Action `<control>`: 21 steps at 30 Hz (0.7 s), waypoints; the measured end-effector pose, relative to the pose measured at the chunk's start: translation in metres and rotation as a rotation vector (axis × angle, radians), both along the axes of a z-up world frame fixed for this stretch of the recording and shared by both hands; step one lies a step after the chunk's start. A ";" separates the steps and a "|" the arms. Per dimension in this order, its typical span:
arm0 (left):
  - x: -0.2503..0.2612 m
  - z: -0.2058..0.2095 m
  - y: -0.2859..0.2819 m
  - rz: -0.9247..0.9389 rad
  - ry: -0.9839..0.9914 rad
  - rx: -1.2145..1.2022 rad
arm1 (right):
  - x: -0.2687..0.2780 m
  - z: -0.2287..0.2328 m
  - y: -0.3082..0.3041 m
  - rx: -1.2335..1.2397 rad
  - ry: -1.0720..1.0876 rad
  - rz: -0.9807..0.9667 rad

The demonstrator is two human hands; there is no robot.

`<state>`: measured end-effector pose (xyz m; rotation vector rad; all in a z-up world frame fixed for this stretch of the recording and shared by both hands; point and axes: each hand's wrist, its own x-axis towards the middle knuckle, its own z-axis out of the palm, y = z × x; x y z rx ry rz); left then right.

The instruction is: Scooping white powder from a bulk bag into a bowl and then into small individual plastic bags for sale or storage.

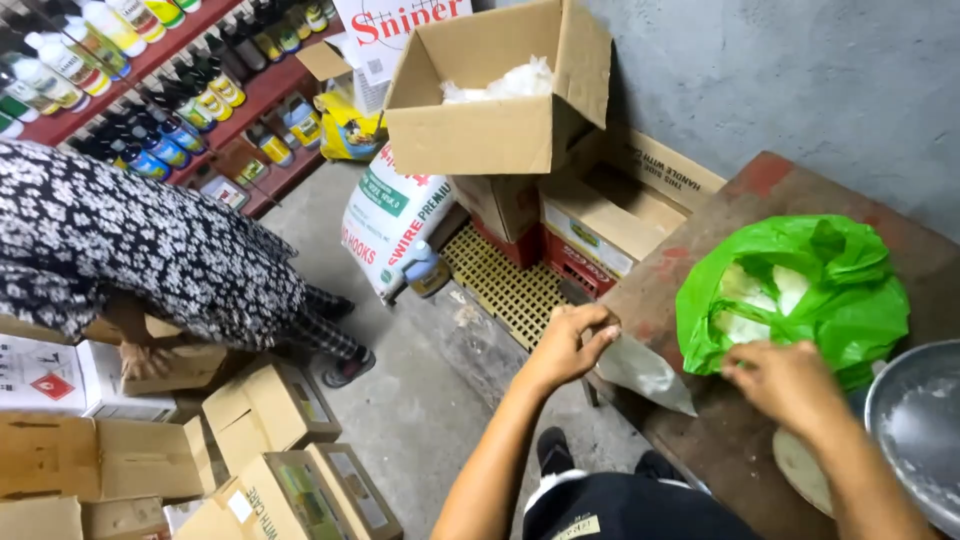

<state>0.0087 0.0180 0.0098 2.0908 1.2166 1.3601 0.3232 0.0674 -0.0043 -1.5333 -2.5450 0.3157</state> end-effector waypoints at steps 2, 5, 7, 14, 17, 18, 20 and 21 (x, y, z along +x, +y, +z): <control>0.004 -0.002 0.007 -0.020 -0.026 -0.080 | -0.009 0.014 -0.001 -0.013 0.099 -0.054; 0.027 -0.006 0.010 -0.040 -0.016 -0.088 | -0.033 0.006 -0.010 0.009 0.330 0.008; 0.043 -0.016 0.014 -0.046 0.014 -0.023 | -0.054 -0.021 -0.012 0.041 0.469 0.115; 0.039 -0.053 0.017 -0.013 -0.154 -0.066 | -0.048 -0.088 0.015 -0.395 0.750 -0.084; 0.061 -0.089 0.008 0.080 -0.053 -0.153 | -0.049 -0.047 0.009 -0.534 0.882 -0.102; 0.071 -0.104 0.007 0.096 0.045 -0.211 | -0.054 -0.029 0.008 -0.594 0.973 -0.083; 0.105 -0.132 0.007 0.148 -0.016 -0.169 | -0.064 -0.009 0.003 -0.652 1.064 -0.072; 0.123 -0.147 0.006 0.191 -0.071 -0.127 | -0.068 -0.001 -0.001 -0.707 1.161 -0.068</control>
